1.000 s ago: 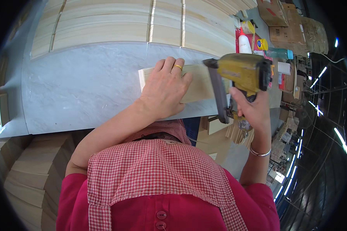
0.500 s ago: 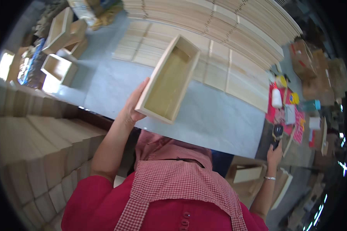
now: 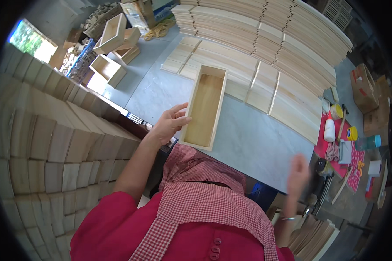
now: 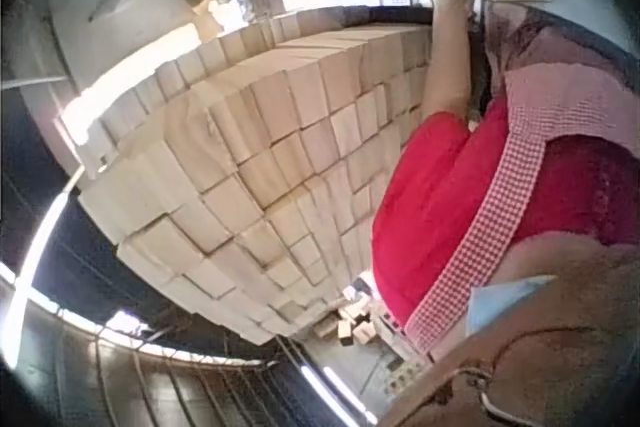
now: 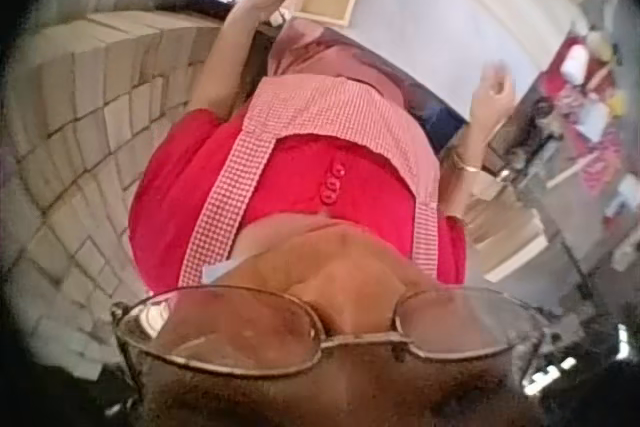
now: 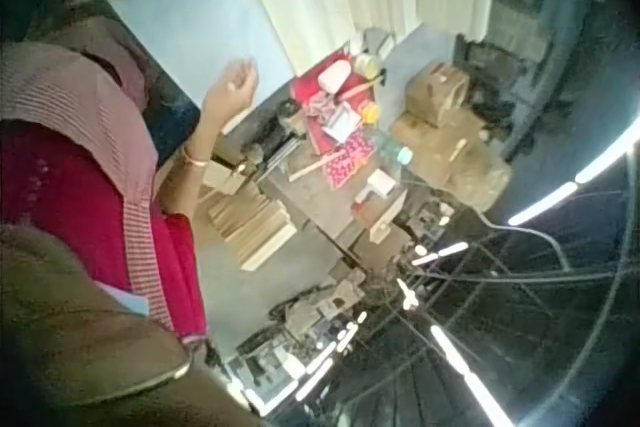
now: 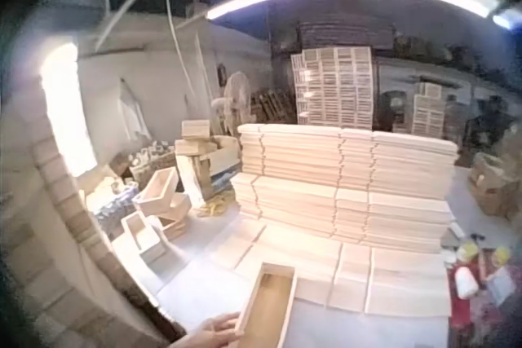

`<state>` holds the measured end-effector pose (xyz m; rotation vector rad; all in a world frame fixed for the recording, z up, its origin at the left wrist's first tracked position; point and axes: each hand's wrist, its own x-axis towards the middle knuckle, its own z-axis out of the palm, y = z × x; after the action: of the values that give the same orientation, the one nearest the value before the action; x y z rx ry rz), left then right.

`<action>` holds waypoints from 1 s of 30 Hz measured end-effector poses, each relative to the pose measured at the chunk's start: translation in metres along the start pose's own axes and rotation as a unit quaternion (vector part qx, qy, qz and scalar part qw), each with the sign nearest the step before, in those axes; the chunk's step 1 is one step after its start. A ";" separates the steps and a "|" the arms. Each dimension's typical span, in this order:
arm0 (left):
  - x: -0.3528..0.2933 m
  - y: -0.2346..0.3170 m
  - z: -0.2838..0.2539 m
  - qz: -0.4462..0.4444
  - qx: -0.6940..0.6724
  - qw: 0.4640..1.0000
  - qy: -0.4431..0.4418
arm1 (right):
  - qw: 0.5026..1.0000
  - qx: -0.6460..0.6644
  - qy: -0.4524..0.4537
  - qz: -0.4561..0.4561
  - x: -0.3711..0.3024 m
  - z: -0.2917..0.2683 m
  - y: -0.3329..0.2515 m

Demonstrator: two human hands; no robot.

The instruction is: The person assembles small rectangular wooden boxes by applying glue to the frame and attaching a wooden base. They use a pneumatic nail gun to secure the base to the frame and then stack the finished boxes on a nearby pile.

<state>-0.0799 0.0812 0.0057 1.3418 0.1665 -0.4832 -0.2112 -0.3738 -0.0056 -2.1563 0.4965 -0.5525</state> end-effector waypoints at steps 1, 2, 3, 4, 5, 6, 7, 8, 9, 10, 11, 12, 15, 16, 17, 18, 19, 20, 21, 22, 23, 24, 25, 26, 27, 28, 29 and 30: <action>-0.008 -0.006 0.008 0.003 -0.011 1.000 0.027 | 0.988 0.028 -0.148 -0.017 -0.016 0.024 -0.043; -0.013 -0.006 0.018 0.014 -0.019 0.998 0.057 | 0.948 0.197 -0.247 0.030 -0.034 0.056 -0.040; -0.012 -0.020 0.021 0.034 -0.048 0.997 0.049 | 0.924 0.176 -0.340 0.006 -0.047 0.067 -0.086; -0.005 -0.029 0.029 0.064 -0.068 0.995 0.039 | 0.905 0.235 -0.354 0.017 -0.058 0.088 -0.089; -0.010 -0.023 0.044 0.093 -0.049 0.994 0.038 | 0.894 0.252 -0.369 0.041 -0.061 0.095 -0.110; -0.015 -0.008 0.058 0.074 -0.033 0.996 0.041 | 0.867 0.340 -0.364 0.017 -0.061 0.111 -0.104; -0.012 -0.015 0.056 0.131 -0.116 0.985 -0.007 | 0.860 0.356 -0.364 0.031 -0.062 0.109 -0.120; -0.019 -0.006 0.056 0.157 -0.134 0.978 -0.017 | 0.849 0.380 -0.366 0.010 -0.062 0.107 -0.129; -0.031 0.006 0.058 0.181 -0.154 0.971 -0.034 | 0.841 0.400 -0.364 -0.009 -0.060 0.106 -0.138; -0.049 0.019 0.054 0.226 -0.124 0.966 -0.009 | 0.831 0.406 -0.379 -0.039 -0.059 0.106 -0.154; -0.067 0.031 0.054 0.264 -0.098 0.959 0.011 | 0.824 0.406 -0.390 -0.064 -0.061 0.103 -0.168; -0.086 0.041 0.057 0.299 -0.072 0.951 0.031 | 0.818 0.405 -0.399 -0.088 -0.063 0.103 -0.179; -0.142 0.084 0.080 0.379 0.054 0.921 0.073 | 0.776 0.462 -0.387 -0.185 -0.052 0.102 -0.213; -0.157 0.091 0.085 0.406 0.094 0.904 0.098 | 0.763 0.473 -0.381 -0.219 -0.050 0.100 -0.226; -0.171 0.097 0.089 0.436 0.106 0.890 0.083 | 0.743 0.487 -0.388 -0.245 -0.049 0.096 -0.242; -0.185 0.104 0.091 0.466 0.117 0.869 0.121 | 0.723 0.496 -0.392 -0.278 -0.050 0.094 -0.260; -0.200 0.111 0.092 0.489 0.126 0.849 0.158 | 0.705 0.503 -0.396 -0.305 -0.054 0.091 -0.277; -0.217 0.121 0.093 0.511 0.136 0.826 0.194 | 0.686 0.510 -0.399 -0.332 -0.058 0.090 -0.293; -0.235 0.135 0.096 0.535 0.120 0.809 0.211 | 0.672 0.492 -0.385 -0.398 -0.055 0.091 -0.304; -0.258 0.151 0.097 0.530 0.128 0.795 0.267 | 0.658 0.494 -0.378 -0.424 -0.058 0.088 -0.315; -0.273 0.170 0.089 0.597 0.114 0.747 0.270 | 0.640 0.497 -0.376 -0.449 -0.062 0.083 -0.326; -0.297 0.186 0.082 0.618 0.072 0.727 0.290 | 0.620 0.500 -0.379 -0.471 -0.068 0.081 -0.333; -0.323 0.202 0.077 0.638 0.028 0.706 0.307 | 0.635 0.472 -0.374 -0.484 -0.072 0.081 -0.334; -0.352 0.221 0.080 0.673 0.043 0.641 0.366 | 0.650 0.451 -0.383 -0.476 -0.075 0.084 -0.331; -0.390 0.238 0.069 0.714 0.066 0.585 0.380 | 0.665 0.432 -0.390 -0.468 -0.077 0.089 -0.324; -0.431 0.255 0.061 0.748 0.092 0.522 0.400 | 0.677 0.416 -0.399 -0.458 -0.081 0.094 -0.319; -0.465 0.264 0.058 0.761 0.060 0.455 0.459 | 0.696 0.410 -0.403 -0.430 -0.085 0.099 -0.314; -0.526 0.268 0.034 0.716 0.195 0.367 0.560 | 0.698 0.405 -0.413 -0.422 -0.089 0.104 -0.309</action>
<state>-0.4392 0.2144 0.4566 1.4843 -0.0904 2.1199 -0.1798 -0.0846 0.1667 -1.3870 -1.1144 -0.1270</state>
